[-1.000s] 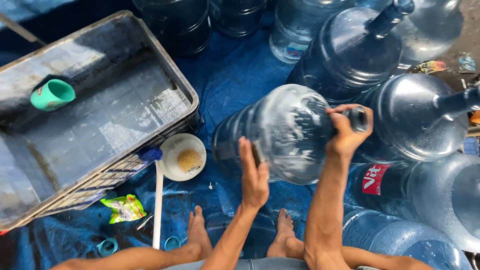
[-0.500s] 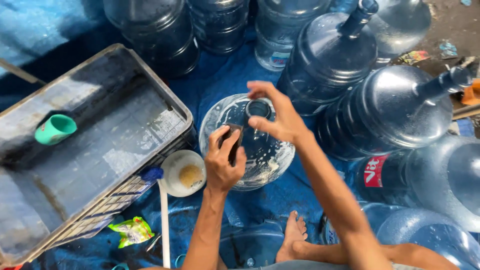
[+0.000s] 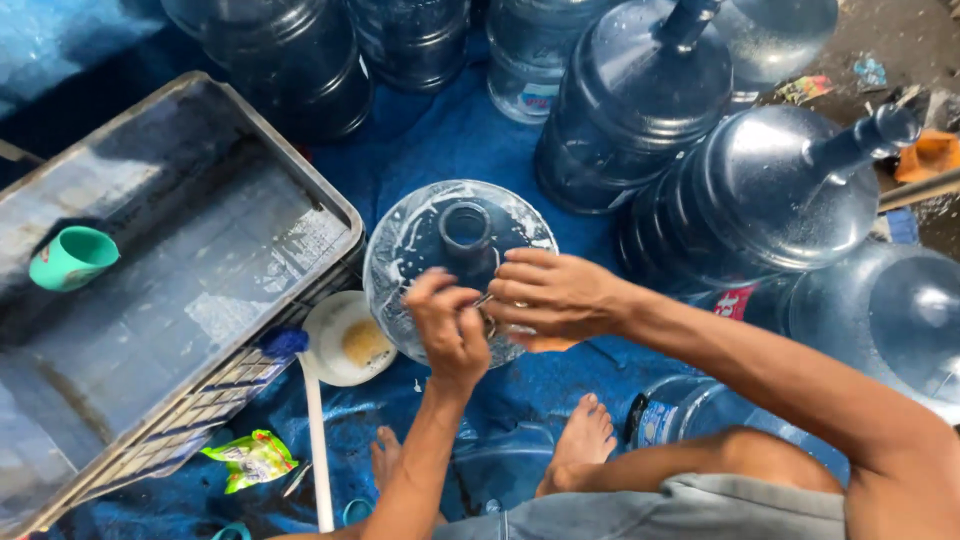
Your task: A person is sitting on the floor scrubbing the exterior of large plastic water jugs with soap and a scrubbing pad.
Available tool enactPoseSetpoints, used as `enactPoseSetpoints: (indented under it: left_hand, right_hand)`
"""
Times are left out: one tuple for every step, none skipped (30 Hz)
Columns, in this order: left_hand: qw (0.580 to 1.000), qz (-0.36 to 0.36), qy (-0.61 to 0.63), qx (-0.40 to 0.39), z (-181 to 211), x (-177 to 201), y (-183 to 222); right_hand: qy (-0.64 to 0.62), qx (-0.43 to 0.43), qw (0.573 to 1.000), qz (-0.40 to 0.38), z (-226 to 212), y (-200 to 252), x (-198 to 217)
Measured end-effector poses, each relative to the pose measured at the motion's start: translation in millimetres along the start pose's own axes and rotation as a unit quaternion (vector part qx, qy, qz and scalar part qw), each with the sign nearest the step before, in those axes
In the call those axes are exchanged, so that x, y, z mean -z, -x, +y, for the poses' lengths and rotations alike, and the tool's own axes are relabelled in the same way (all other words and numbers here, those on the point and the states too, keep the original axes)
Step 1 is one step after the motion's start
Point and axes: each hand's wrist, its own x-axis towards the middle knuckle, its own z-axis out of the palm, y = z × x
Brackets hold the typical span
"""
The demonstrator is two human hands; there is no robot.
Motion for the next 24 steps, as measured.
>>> enactPoseSetpoints:
  left_hand:
    - [0.999, 0.024, -0.020, 0.033, -3.3, -2.8, -1.3]
    - [0.999, 0.015, -0.020, 0.031, -0.4, -2.4, -9.2]
    - [0.994, 0.007, 0.046, 0.095, 2.6, -2.3, -17.1]
    - [0.981, 0.002, 0.112, 0.157, 4.4, -4.4, -27.0]
    - [0.982, -0.004, 0.112, 0.154, 3.7, -4.1, -39.6]
    - [0.979, -0.072, 0.129, 0.143, 4.4, -4.1, -50.4]
    - [0.970, -0.139, 0.147, 0.131, 4.8, -4.5, -61.1]
    - [0.969, -0.146, 0.145, 0.134, -4.8, -6.1, -69.0]
    - [0.968, -0.162, 0.148, 0.124, -13.9, -7.9, -76.9]
    - [0.966, -0.177, 0.154, 0.108, -23.3, -12.8, -88.6]
    - [0.965, -0.183, 0.154, 0.106, -25.8, -15.0, -96.0]
    - [0.962, -0.192, 0.163, 0.103, -27.5, -18.8, -102.5]
    - [0.960, -0.200, 0.172, 0.099, -28.8, -22.7, -108.9]
    - [0.958, -0.205, 0.175, 0.095, -32.7, -30.4, -114.4]
    - [0.958, -0.196, 0.159, 0.133, -36.6, -38.1, -120.1]
    - [0.956, -0.187, 0.141, 0.174, -40.8, -44.0, -124.3]
    - [0.955, -0.193, 0.142, 0.173, -40.4, -47.2, -128.1]
    - [0.950, -0.202, 0.131, 0.197, -40.6, -52.7, -133.1]
    - [0.944, -0.211, 0.120, 0.222, -41.4, -58.8, -138.1]
    - [0.944, -0.215, 0.122, 0.218, -36.3, -59.9, -141.8]
    - [0.942, -0.199, 0.106, 0.248, -32.7, -61.2, -145.1]
    - [0.938, -0.183, 0.088, 0.282, -29.9, -59.8, -144.0]
    - [0.936, -0.189, 0.088, 0.285, -29.7, -60.0, -142.4]
    - [0.950, -0.148, 0.076, 0.266, -29.1, -59.2, -138.1]
  right_hand:
    - [-0.014, -0.024, 0.999, -0.043, -8.2, 9.4, -5.4]
    - [-0.014, -0.033, 0.999, -0.039, -12.1, 20.3, -14.1]
    - [-0.056, -0.078, 0.994, -0.042, -16.2, 31.1, -23.0]
    - [-0.096, -0.120, 0.987, -0.045, -16.8, 41.1, -31.8]
    - [-0.095, -0.124, 0.987, -0.041, -23.3, 45.7, -38.6]
    - [-0.113, -0.185, 0.976, -0.016, -31.5, 51.3, -44.7]
    - [-0.131, -0.244, 0.961, 0.010, -39.8, 56.8, -51.0]
    - [-0.135, -0.250, 0.959, 0.012, -43.5, 55.8, -52.9]
    - [-0.118, -0.299, 0.946, 0.034, -47.4, 54.7, -54.2]
    - [-0.096, -0.344, 0.932, 0.058, -46.6, 53.3, -54.5]
    - [-0.095, -0.348, 0.931, 0.062, -42.0, 49.9, -52.1]
    - [-0.118, -0.415, 0.896, 0.102, -38.4, 47.7, -47.9]
    - [-0.140, -0.478, 0.855, 0.143, -35.0, 45.6, -43.4]
    - [-0.136, -0.481, 0.853, 0.147, -29.4, 48.9, -45.9]
    - [-0.162, -0.547, 0.801, 0.184, -23.6, 52.0, -48.5]
    - [-0.189, -0.608, 0.740, 0.218, -19.8, 54.5, -51.7]
    - [-0.186, -0.611, 0.737, 0.221, -17.9, 61.7, -60.0]
    - [-0.244, -0.640, 0.676, 0.272, -13.6, 69.8, -68.1]
    - [-0.300, -0.662, 0.607, 0.320, -8.7, 78.2, -76.8]
    - [-0.297, -0.663, 0.606, 0.325, -5.9, 80.2, -77.9]
    - [-0.326, -0.692, 0.541, 0.350, -2.5, 82.6, -80.5]
    - [-0.354, -0.720, 0.469, 0.370, -4.3, 85.6, -84.9]
    - [-0.352, -0.723, 0.464, 0.372, -4.2, 88.3, -91.3]
    - [-0.391, -0.734, 0.381, 0.404, -6.4, 91.9, -97.8]
